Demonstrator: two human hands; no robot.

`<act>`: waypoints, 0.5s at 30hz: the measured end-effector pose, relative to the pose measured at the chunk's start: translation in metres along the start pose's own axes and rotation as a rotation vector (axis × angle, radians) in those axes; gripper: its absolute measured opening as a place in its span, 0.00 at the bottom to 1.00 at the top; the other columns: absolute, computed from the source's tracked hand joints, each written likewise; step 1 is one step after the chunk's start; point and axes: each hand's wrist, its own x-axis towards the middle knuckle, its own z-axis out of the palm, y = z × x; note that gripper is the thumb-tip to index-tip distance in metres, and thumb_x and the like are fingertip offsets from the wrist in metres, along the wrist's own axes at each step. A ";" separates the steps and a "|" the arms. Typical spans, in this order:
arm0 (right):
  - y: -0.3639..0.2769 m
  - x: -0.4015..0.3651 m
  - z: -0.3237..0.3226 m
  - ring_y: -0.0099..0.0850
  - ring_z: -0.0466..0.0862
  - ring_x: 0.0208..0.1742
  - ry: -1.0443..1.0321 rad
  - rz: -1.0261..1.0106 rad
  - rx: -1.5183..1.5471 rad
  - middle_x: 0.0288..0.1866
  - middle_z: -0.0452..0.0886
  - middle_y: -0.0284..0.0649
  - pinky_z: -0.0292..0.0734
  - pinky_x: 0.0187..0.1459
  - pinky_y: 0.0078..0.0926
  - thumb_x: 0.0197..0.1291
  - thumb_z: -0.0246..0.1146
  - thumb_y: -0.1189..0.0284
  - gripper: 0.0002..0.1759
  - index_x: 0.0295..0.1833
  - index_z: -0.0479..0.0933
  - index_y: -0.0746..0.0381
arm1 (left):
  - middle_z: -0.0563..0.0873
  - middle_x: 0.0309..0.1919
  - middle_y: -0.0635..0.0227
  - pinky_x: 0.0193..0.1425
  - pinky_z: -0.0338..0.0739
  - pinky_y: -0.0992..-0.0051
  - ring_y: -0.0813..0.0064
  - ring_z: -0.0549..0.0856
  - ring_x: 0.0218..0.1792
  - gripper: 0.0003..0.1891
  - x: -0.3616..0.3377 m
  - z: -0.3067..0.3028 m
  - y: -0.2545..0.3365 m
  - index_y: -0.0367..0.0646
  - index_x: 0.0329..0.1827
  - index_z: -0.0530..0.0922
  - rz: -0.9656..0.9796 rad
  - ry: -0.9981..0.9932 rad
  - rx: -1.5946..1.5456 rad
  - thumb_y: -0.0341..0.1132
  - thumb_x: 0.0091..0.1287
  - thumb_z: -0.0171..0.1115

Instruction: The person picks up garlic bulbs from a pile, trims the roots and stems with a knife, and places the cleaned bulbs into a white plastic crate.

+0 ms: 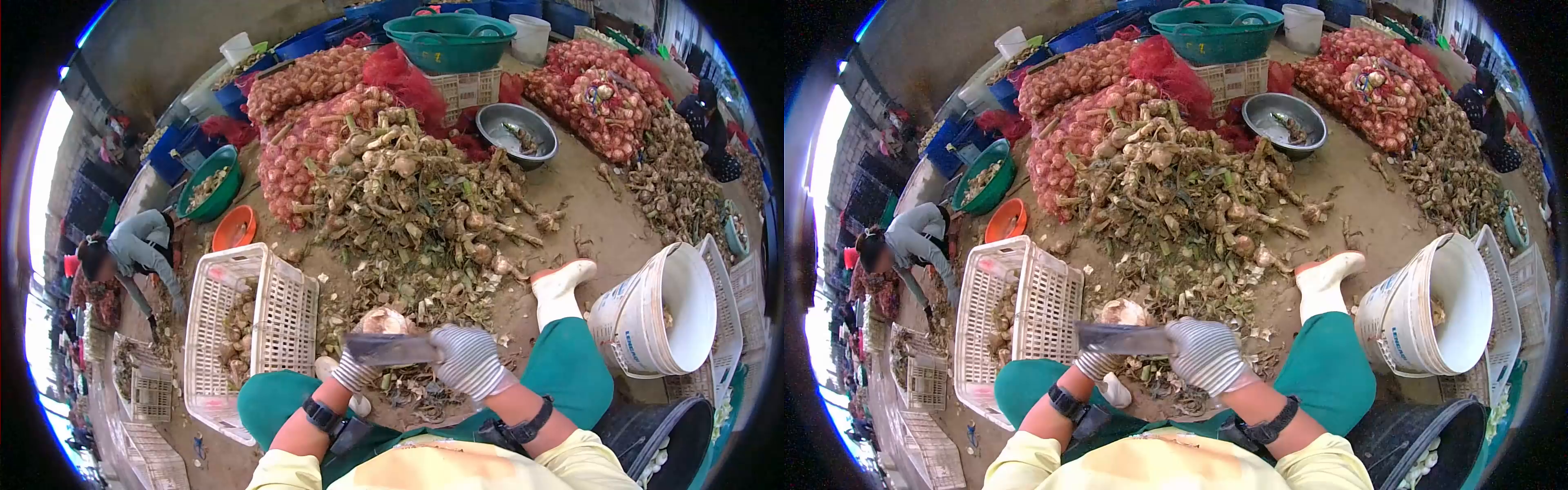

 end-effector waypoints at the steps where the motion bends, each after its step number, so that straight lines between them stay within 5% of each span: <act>1: -0.005 0.001 0.003 0.47 0.79 0.30 0.019 -0.039 -0.033 0.28 0.77 0.49 0.75 0.34 0.40 0.40 0.59 0.73 0.08 0.30 0.75 0.62 | 0.74 0.54 0.62 0.60 0.70 0.69 0.69 0.75 0.53 0.16 0.000 -0.004 -0.017 0.41 0.58 0.66 -0.055 -0.009 -0.192 0.29 0.68 0.43; 3: -0.003 0.001 0.009 0.47 0.78 0.29 0.095 -0.098 -0.042 0.26 0.76 0.48 0.75 0.33 0.40 0.39 0.59 0.73 0.08 0.30 0.75 0.61 | 0.73 0.55 0.62 0.61 0.69 0.70 0.69 0.74 0.55 0.18 -0.002 -0.004 -0.012 0.41 0.59 0.65 -0.168 0.006 -0.585 0.26 0.66 0.47; 5: 0.005 0.002 0.017 0.46 0.78 0.28 0.169 -0.142 -0.048 0.25 0.75 0.46 0.75 0.33 0.40 0.39 0.60 0.74 0.07 0.29 0.75 0.60 | 0.72 0.57 0.62 0.61 0.68 0.72 0.72 0.74 0.55 0.22 -0.012 0.002 0.007 0.40 0.62 0.63 0.115 -0.007 0.182 0.25 0.63 0.52; 6: 0.011 0.002 0.023 0.46 0.78 0.27 0.192 -0.135 -0.053 0.24 0.75 0.46 0.75 0.33 0.39 0.38 0.60 0.74 0.07 0.29 0.75 0.60 | 0.74 0.56 0.62 0.58 0.71 0.74 0.72 0.76 0.53 0.23 -0.014 0.004 0.011 0.40 0.61 0.65 0.215 0.018 0.258 0.26 0.62 0.55; 9: 0.021 0.002 0.028 0.46 0.79 0.28 0.175 -0.116 -0.061 0.26 0.76 0.47 0.75 0.33 0.40 0.40 0.59 0.75 0.08 0.31 0.76 0.59 | 0.77 0.51 0.62 0.52 0.74 0.75 0.73 0.78 0.49 0.19 -0.012 0.009 0.000 0.38 0.57 0.68 0.094 -0.014 -0.155 0.27 0.61 0.56; 10: 0.029 0.005 0.034 0.46 0.80 0.29 0.131 -0.015 -0.111 0.27 0.77 0.48 0.75 0.34 0.41 0.42 0.58 0.75 0.08 0.33 0.77 0.60 | 0.77 0.51 0.62 0.52 0.74 0.75 0.73 0.78 0.49 0.19 -0.010 0.009 -0.003 0.38 0.57 0.68 0.094 -0.016 -0.155 0.27 0.61 0.56; 12: 0.028 0.011 0.017 0.46 0.81 0.34 0.096 0.327 -0.089 0.31 0.80 0.51 0.76 0.36 0.42 0.47 0.57 0.73 0.11 0.38 0.78 0.60 | 0.78 0.49 0.59 0.48 0.76 0.73 0.71 0.79 0.45 0.15 -0.003 0.009 0.002 0.37 0.52 0.70 -0.277 -0.272 -1.093 0.31 0.63 0.55; 14: 0.094 0.013 0.021 0.47 0.80 0.38 -0.002 0.614 -0.085 0.35 0.80 0.51 0.76 0.39 0.40 0.47 0.57 0.72 0.13 0.40 0.77 0.60 | 0.79 0.44 0.60 0.47 0.77 0.71 0.70 0.79 0.42 0.13 -0.010 0.016 0.016 0.37 0.48 0.72 -0.246 -0.264 -1.197 0.35 0.64 0.53; 15: 0.090 0.004 0.010 0.47 0.80 0.38 0.088 0.688 0.018 0.35 0.80 0.52 0.75 0.40 0.40 0.49 0.54 0.71 0.13 0.41 0.77 0.61 | 0.78 0.40 0.62 0.47 0.76 0.69 0.69 0.78 0.41 0.13 -0.014 0.023 0.033 0.37 0.47 0.72 -0.013 -0.132 -0.835 0.36 0.65 0.52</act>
